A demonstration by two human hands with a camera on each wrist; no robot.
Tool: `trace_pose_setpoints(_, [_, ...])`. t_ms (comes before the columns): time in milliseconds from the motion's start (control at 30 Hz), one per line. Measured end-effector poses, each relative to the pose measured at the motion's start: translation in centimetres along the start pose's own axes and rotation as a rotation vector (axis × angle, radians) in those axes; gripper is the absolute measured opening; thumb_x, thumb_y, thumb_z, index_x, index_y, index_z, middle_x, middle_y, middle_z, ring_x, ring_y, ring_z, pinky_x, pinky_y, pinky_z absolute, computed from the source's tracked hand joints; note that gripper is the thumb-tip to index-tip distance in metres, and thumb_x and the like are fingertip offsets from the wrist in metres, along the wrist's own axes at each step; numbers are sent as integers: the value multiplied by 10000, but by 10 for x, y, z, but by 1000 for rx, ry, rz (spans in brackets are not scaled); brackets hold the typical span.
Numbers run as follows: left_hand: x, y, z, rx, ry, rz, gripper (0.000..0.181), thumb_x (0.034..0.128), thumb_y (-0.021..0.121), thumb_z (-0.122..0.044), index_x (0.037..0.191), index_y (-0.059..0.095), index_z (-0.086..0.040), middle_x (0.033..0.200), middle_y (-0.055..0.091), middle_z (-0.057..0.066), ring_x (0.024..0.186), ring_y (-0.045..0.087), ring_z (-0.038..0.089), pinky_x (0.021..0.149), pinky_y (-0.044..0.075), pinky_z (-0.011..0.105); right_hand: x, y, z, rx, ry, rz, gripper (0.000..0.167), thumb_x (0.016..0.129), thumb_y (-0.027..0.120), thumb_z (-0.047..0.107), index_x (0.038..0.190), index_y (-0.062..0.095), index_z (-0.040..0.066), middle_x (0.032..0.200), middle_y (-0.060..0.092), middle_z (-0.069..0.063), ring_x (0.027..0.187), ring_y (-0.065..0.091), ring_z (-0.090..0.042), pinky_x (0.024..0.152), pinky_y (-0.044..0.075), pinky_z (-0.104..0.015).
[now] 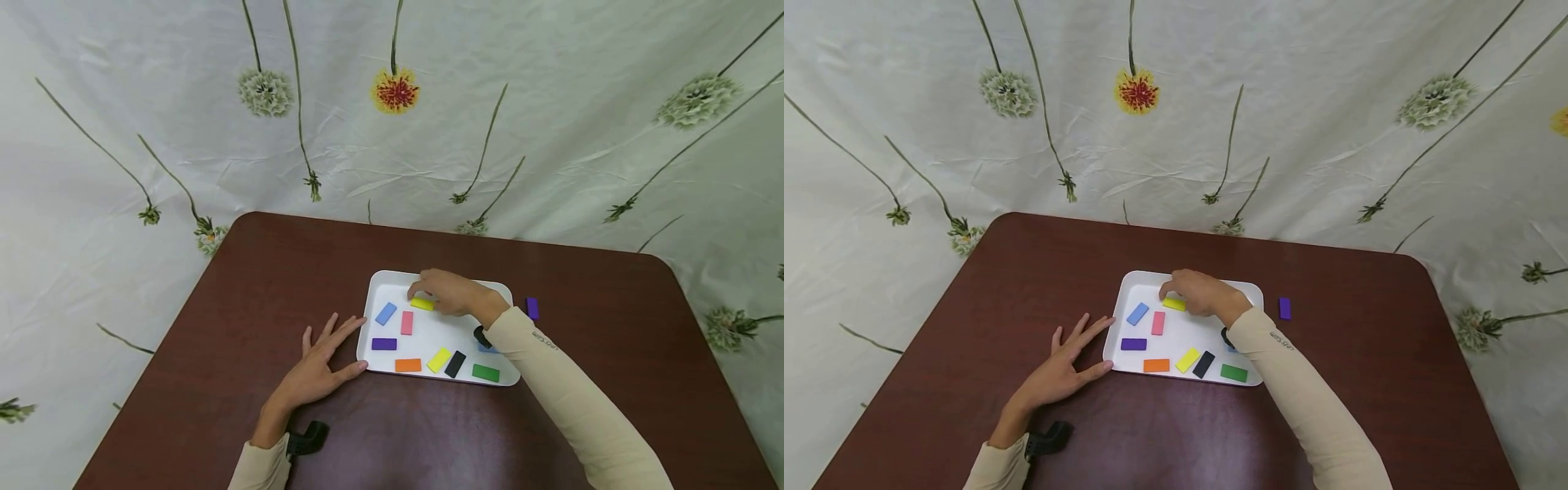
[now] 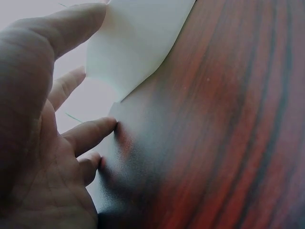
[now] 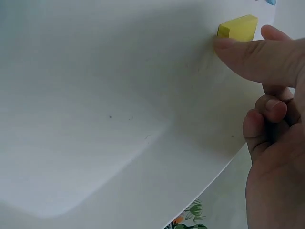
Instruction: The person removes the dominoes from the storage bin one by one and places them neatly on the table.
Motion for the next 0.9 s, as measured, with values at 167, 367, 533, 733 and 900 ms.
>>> trace_pose_setpoints(167, [0,0,0,4,3,-1,762,892,738,-443,1551,369,-340,1604,366,119,1541,95,421,1100,-102,732,1,1,1,-10,24,12,442,921,624,-47,1254,674,238,1006,533,2,1005,503,-162,953,473,-321])
trace_pose_setpoints(367, [0,1,0,4,8,-3,757,893,737,-444,1549,379,-323,1602,370,118,1538,103,426,1096,-102,737,1,2,3,-9,33,16,439,904,638,-59,1238,682,222,995,527,1,997,502,-170,941,469,-327])
trace_pose_setpoints(533, [0,1,0,4,8,-4,753,895,734,-446,1548,373,-345,1601,372,119,1539,104,424,1097,-100,737,1,2,5,-39,34,32,438,886,698,-16,1260,673,210,1061,566,-5,1023,516,-173,963,479,-336])
trace_pose_setpoints(733, [0,1,1,4,8,-1,754,897,731,-445,1550,366,-351,1602,371,116,1541,100,415,1101,-103,730,0,2,6,-37,38,47,443,872,729,21,1278,668,186,1155,604,-21,1066,531,-187,1000,482,-363])
trace_pose_setpoints(900, [1,1,2,11,6,-3,753,898,728,-455,1550,367,-349,1603,371,111,1542,102,411,1102,-100,730,1,3,6,-14,43,49,438,868,747,46,1282,664,164,1277,610,-43,1154,537,-209,1049,469,-386])
Point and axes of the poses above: each hand's wrist, its own x-axis towards the middle knuckle, its own y-axis out of the palm, z = x × y, the point moved 1 cm from there along x, towards the middle knuckle
